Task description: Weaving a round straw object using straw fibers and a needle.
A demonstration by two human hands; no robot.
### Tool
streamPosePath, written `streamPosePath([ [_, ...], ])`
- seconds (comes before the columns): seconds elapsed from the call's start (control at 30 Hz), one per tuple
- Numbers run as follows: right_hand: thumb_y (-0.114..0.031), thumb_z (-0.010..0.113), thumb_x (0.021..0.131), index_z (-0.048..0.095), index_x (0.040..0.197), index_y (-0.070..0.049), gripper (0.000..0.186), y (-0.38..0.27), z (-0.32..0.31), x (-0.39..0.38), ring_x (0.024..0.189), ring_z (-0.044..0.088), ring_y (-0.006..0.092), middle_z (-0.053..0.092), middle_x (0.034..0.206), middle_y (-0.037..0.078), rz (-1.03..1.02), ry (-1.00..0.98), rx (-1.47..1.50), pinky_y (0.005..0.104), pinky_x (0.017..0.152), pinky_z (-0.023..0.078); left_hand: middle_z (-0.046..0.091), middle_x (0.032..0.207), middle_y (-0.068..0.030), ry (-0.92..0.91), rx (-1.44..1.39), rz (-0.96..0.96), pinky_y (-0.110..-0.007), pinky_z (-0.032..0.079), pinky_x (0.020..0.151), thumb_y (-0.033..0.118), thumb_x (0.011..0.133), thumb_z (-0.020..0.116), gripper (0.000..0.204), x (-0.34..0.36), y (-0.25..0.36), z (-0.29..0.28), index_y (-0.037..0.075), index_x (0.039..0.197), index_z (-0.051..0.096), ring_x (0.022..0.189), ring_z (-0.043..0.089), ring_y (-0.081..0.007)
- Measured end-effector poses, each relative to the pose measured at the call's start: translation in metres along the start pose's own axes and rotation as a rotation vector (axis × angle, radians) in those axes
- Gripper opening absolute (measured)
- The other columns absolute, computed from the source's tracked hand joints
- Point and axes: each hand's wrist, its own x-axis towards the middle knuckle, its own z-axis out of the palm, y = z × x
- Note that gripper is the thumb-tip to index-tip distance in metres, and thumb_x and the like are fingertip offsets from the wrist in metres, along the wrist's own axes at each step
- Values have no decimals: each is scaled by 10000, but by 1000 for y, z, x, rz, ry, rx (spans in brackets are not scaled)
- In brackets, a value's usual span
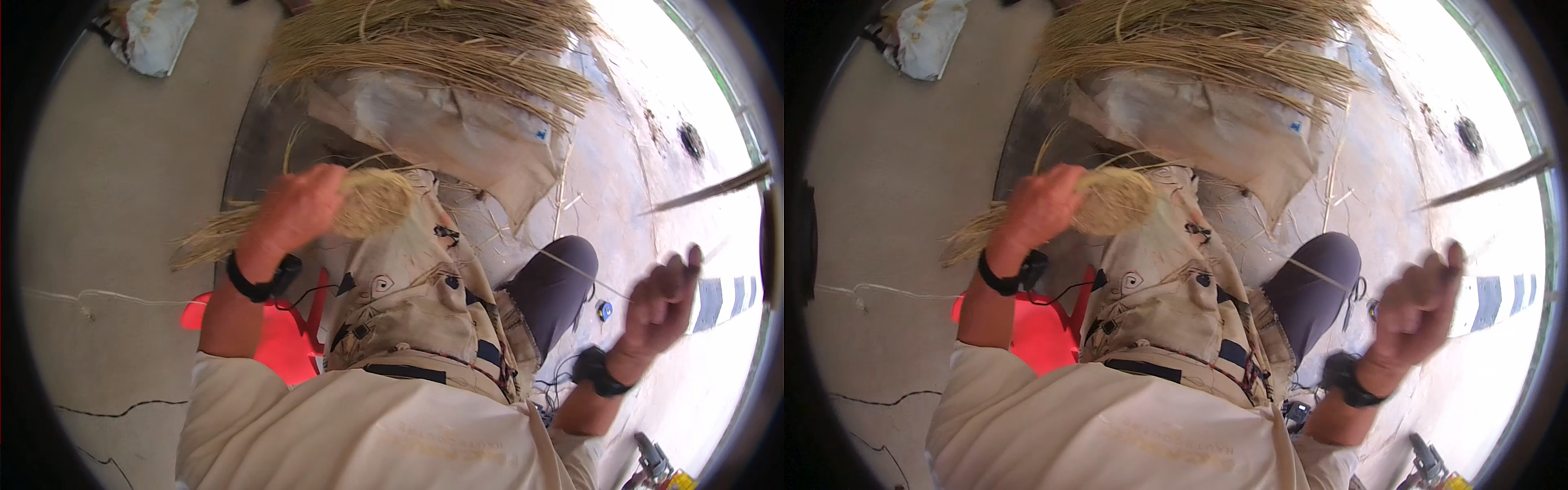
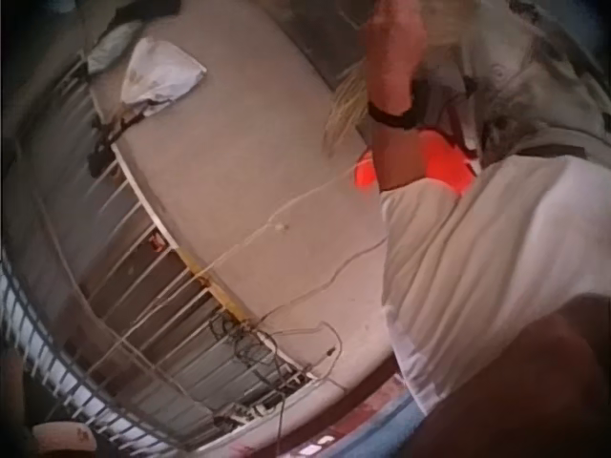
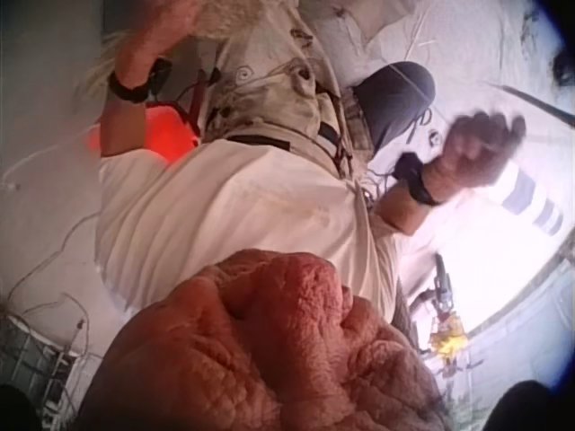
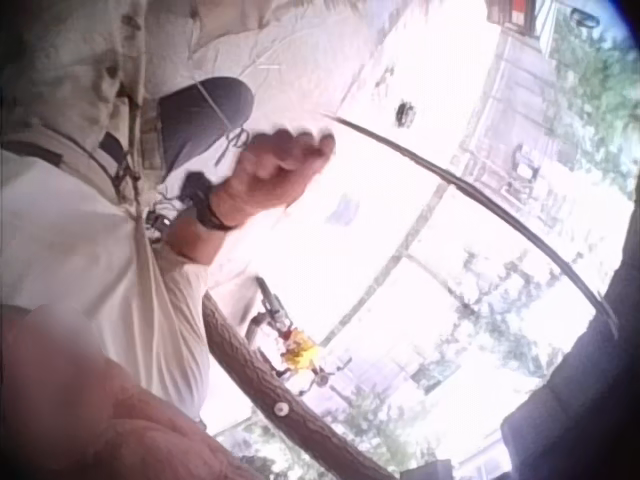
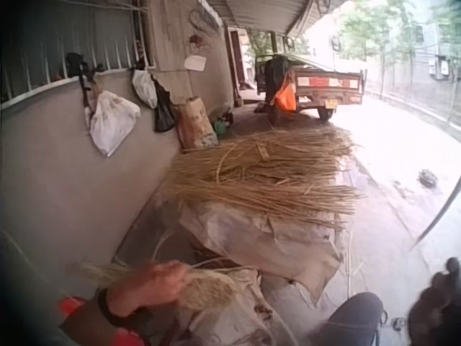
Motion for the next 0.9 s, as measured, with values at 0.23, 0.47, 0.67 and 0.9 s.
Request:
streamPosePath([
  [0.23,-59,479,1100,455,1567,26,476,-181,-159,-58,607,266,20,302,849,-54,-206,694,-794,175,499,232,721,974,-167,-17,268,-263,-551,562,726,237,962,682,208,-43,-106,-46,61,1014,582,866,698,-439],
  [0.47,-200,638,1063,695,1308,-28,305,-281,-255,-120,619,319,70,421,883,-24,-407,1370,-1016,222,527,302,725,972,-206,-97,344,-411,-563,553,781,239,973,660,211,-67,-138,-44,38,993,598,921,691,-459],
  [0.67,-292,673,1045,637,1365,-22,420,-355,-308,-153,757,420,114,479,1037,25,-454,1405,-883,264,662,398,724,972,-222,-139,399,-552,-568,551,801,256,981,640,229,-79,-157,-60,41,1060,640,934,698,-455],
  [0.9,-242,530,1087,537,1512,7,493,-271,-215,-73,1311,584,292,611,1436,152,-303,1060,-1358,415,1141,451,711,991,-239,-174,190,-341,-567,544,801,267,985,621,238,-59,-105,-44,38,1042,645,939,684,-464],
])
